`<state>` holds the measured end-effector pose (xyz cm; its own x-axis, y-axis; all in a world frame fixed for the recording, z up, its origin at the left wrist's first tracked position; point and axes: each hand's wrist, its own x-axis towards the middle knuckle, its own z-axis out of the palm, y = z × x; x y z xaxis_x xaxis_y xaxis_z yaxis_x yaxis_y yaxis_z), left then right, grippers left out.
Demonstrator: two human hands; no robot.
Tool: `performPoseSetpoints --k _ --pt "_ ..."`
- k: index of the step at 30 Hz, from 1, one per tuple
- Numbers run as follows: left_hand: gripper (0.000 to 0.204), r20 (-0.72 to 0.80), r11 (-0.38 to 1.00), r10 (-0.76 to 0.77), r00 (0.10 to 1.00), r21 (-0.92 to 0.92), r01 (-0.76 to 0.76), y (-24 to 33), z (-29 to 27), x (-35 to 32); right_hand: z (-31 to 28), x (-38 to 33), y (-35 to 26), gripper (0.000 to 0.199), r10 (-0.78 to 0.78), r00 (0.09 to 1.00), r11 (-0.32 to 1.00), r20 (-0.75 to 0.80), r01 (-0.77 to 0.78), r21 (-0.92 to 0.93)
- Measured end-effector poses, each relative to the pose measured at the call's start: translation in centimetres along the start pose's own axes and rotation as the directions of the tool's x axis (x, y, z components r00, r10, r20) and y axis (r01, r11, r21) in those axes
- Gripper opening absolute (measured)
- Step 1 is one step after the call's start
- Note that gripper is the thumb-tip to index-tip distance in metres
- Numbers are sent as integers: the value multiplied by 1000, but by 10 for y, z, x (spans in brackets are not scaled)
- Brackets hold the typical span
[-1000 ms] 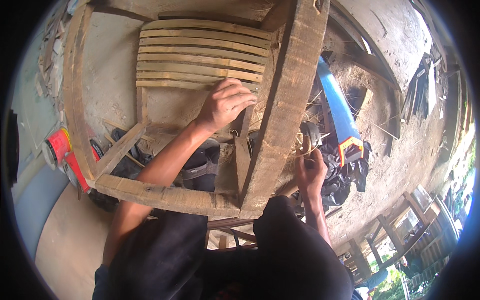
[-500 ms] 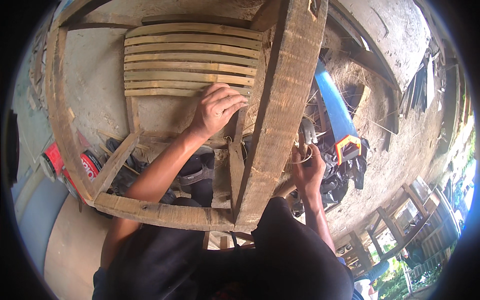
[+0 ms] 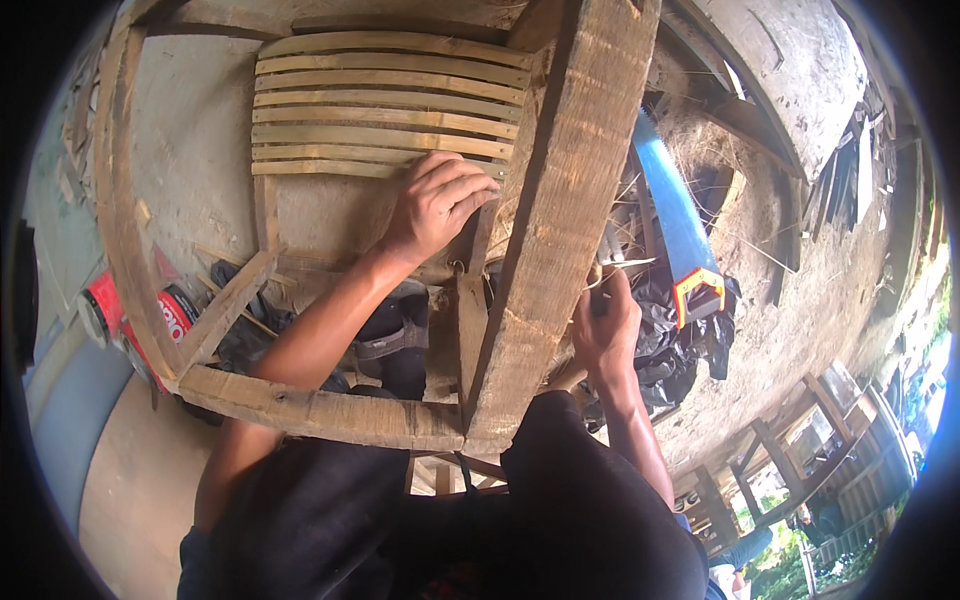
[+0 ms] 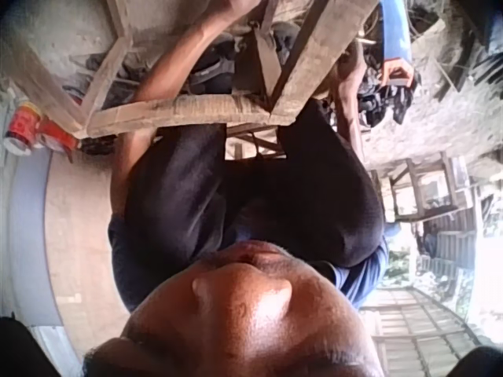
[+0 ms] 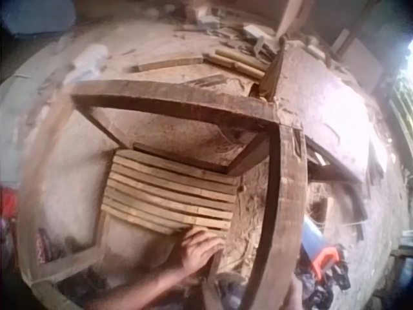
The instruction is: The person sits on the floor and uses a hand saw to cut a wooden slat on a stool frame. They then use a hammer to nail the slat into place and adjust the stool's position.
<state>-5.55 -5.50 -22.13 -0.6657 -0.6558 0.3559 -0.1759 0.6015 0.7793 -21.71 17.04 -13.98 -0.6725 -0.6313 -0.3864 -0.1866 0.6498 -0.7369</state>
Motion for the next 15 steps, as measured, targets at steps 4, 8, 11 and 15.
performPoseSetpoints --k 4,8,11,15 --pt "13 -5 1000 20 1000 14 -20 0 0 1 -18 19 -9 23 -112 977 961 -181 60 -269" --pt "13 -33 999 26 999 28 -25 -4 2 -2 -65 55 -5 36 -240 915 807 -325 2 -591" --pt "12 -8 999 17 1000 30 -17 -4 3 -1 -101 62 -10 31 -170 871 914 -461 -35 -404" --pt "11 12 998 17 1000 65 -18 4 1 4 -111 51 -46 35 -229 774 933 -590 347 93"
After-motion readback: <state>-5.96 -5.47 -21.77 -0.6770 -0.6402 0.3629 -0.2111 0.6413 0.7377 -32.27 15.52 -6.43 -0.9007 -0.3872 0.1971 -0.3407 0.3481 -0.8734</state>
